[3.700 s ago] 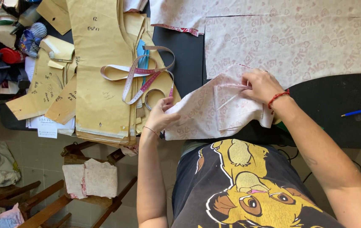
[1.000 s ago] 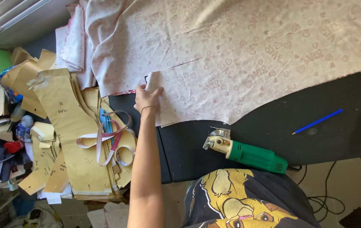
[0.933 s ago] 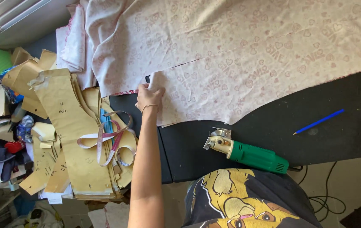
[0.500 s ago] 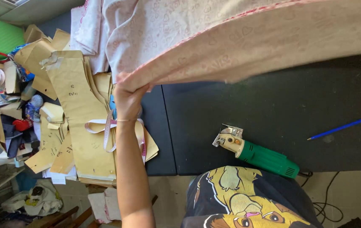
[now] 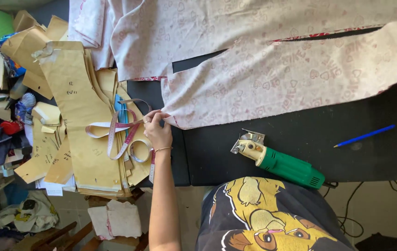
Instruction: Marking fabric using a paper pattern and cutting it with an electric rotary cutter
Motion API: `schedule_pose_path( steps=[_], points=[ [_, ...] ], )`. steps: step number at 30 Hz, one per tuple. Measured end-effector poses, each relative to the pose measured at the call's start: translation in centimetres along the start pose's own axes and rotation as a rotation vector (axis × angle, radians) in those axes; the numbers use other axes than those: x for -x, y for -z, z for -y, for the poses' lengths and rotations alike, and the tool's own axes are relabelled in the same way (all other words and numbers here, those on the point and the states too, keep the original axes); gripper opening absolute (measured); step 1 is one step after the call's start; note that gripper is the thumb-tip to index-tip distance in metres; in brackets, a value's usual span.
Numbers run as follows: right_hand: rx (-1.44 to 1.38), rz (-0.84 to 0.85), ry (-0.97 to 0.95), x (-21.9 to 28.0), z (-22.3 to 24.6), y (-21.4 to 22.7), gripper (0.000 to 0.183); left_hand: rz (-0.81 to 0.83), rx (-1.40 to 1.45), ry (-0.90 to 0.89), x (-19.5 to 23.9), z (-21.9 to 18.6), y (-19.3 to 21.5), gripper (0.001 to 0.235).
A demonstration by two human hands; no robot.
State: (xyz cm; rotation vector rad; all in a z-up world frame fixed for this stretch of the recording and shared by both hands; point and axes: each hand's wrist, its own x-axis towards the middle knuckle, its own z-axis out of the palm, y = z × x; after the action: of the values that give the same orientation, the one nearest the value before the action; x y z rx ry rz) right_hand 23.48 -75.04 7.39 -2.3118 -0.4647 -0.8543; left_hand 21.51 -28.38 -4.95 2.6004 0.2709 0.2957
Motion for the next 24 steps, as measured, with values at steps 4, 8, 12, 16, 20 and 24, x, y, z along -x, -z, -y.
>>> schedule_pose_path(
  steps=[4, 8, 12, 16, 20, 24],
  points=[
    [-0.014, -0.023, 0.069, 0.0, 1.8, -3.5, 0.006, 0.047, 0.233, 0.015, -0.3, 0.6, -1.0, 0.017],
    [-0.057, -0.003, 0.136, -0.7, 9.0, -13.4, 0.011, 0.082, 0.744, 0.301, 0.2, -0.4, -1.5, 0.017],
    [-0.298, 0.172, 0.176, -3.2, 19.1, -16.6, 0.025, -0.045, 1.341, 0.399, 0.7, -1.4, -3.2, 0.02],
    [-0.577, 0.392, -0.115, -0.1, 17.3, -14.5, 0.028, -0.072, 1.458, 0.23, -1.1, -5.9, -1.6, 0.027],
    [-0.769, 0.281, -0.795, 3.7, 12.1, -11.1, 0.019, 0.04, 1.091, -0.263, -1.3, -15.7, -0.2, 0.029],
    [-0.783, 0.096, -1.182, 8.2, 7.0, -8.6, 0.03, 0.475, 0.873, -0.575, 1.3, -19.6, -6.3, 0.066]
  ],
)
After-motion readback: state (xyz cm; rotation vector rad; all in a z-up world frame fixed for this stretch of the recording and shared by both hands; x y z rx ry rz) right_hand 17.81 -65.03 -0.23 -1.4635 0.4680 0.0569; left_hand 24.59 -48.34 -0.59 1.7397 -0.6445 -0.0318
